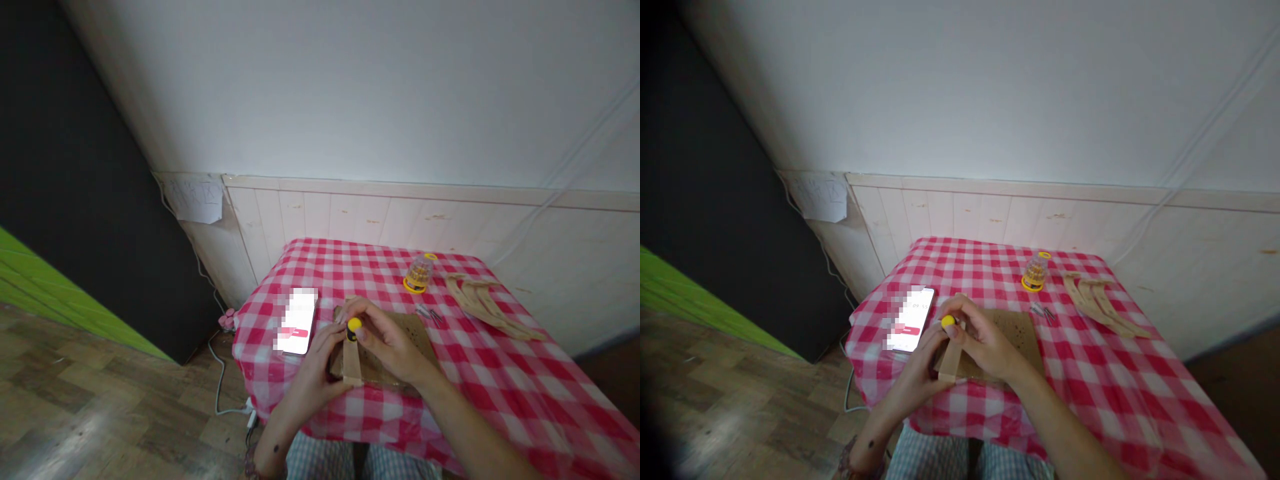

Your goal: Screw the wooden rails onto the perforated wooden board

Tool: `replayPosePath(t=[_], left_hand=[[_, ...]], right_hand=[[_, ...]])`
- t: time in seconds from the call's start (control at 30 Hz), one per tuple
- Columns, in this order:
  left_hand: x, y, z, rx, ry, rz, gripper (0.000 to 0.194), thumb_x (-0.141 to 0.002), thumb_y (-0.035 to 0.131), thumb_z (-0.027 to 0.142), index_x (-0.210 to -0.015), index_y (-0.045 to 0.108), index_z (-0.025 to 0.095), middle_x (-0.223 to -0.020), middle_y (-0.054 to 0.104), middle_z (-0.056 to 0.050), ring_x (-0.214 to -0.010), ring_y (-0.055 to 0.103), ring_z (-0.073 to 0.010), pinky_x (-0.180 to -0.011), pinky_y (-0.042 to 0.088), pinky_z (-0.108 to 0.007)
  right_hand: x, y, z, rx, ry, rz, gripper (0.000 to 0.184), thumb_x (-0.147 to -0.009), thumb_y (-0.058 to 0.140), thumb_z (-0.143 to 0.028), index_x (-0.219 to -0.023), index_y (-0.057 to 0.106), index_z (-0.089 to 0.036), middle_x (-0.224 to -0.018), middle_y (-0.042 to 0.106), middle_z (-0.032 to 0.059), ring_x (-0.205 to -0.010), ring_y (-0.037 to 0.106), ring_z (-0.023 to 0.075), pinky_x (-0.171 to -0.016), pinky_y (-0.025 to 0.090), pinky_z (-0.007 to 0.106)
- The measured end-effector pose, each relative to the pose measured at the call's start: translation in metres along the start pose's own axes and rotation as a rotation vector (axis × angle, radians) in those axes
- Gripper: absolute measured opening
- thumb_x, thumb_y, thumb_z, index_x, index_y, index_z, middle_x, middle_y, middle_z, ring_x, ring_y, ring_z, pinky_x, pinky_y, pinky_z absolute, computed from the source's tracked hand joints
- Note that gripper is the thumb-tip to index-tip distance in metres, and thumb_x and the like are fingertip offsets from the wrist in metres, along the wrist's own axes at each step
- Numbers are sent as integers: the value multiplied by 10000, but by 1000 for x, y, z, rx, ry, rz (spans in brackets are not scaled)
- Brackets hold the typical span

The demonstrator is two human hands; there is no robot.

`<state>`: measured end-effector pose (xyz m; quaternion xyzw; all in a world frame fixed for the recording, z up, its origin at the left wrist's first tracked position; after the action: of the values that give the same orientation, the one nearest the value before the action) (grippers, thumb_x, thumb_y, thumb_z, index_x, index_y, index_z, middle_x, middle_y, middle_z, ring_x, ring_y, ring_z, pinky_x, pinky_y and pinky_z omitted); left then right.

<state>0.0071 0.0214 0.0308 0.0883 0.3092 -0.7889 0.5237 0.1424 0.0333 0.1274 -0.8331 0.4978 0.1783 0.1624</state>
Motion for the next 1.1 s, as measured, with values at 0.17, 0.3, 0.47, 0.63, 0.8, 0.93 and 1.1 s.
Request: replayPosePath(t=[0.17,0.3,0.47,0.63,0.8,0.93,1.1], left_hand=[[1,0,-1,-26,28,0,811,-831,822,331,-1505,370,331,-1541,446,-117,-1447,395,-356,-1159,371,-596],[-1,0,1,-6,-1,-5,780,-836,820,333,-1490,396,341,-1503,480,-104,-1408,444,-336,-1134,422,-551],[-2,-1,5,4,2,-18,763,-848,811,338,-1486,394,325,-1509,462,-110,-1416,431,-330,-1159,391,-550],[0,-1,4,8,32,-5,723,-840,819,313,-1446,424,320,-1532,437,-110,-1432,410,-340,-1175,360,-570],[2,0,1,1,19,2,749,-832,828,293,-1457,418,335,-1523,448,-99,-1430,415,-333,-1171,375,-552],[3,1,0,6,15,12,756,-844,818,339,-1477,404,338,-1484,483,-100,-1391,453,-328,-1143,408,-539],[-1,-1,5,13,9,16,713,-846,813,377,-1452,441,316,-1464,499,-106,-1383,454,-330,-1144,403,-542]], right_hand=[[1,5,0,-117,86,-66,274,-970,594,-507,-1041,486,-265,-1045,635,52,-912,620,175,-854,526,358],[3,3,5,-85,105,-39,301,-952,615,-526,-1012,460,-275,-874,557,-14,-771,558,150,-764,500,317],[6,1,8,-35,63,-50,344,-979,568,-531,-1222,489,-301,-897,527,-12,-801,539,150,-778,482,301],[10,0,13,-79,140,-30,525,-1026,315,-630,-1315,582,-282,-965,551,33,-974,558,201,-1031,414,406],[6,-1,5,37,155,-75,476,-1044,322,-580,-1208,650,-275,-1026,617,58,-1018,582,218,-1002,431,408],[-2,-1,-6,122,16,-104,399,-1026,413,-569,-1063,661,-259,-1002,622,56,-992,591,215,-930,459,390],[-5,-1,-11,137,-62,-64,295,-991,541,-526,-1038,662,-261,-1032,567,53,-1028,567,211,-938,450,387]])
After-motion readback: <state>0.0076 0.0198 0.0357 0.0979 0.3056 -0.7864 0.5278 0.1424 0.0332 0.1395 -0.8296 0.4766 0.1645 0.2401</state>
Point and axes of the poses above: each hand's wrist, its own x-axis away from the middle knuckle, its own y-axis out of the palm, z = x × y, the point moved 5 cm from there along -x, towards the middle knuckle
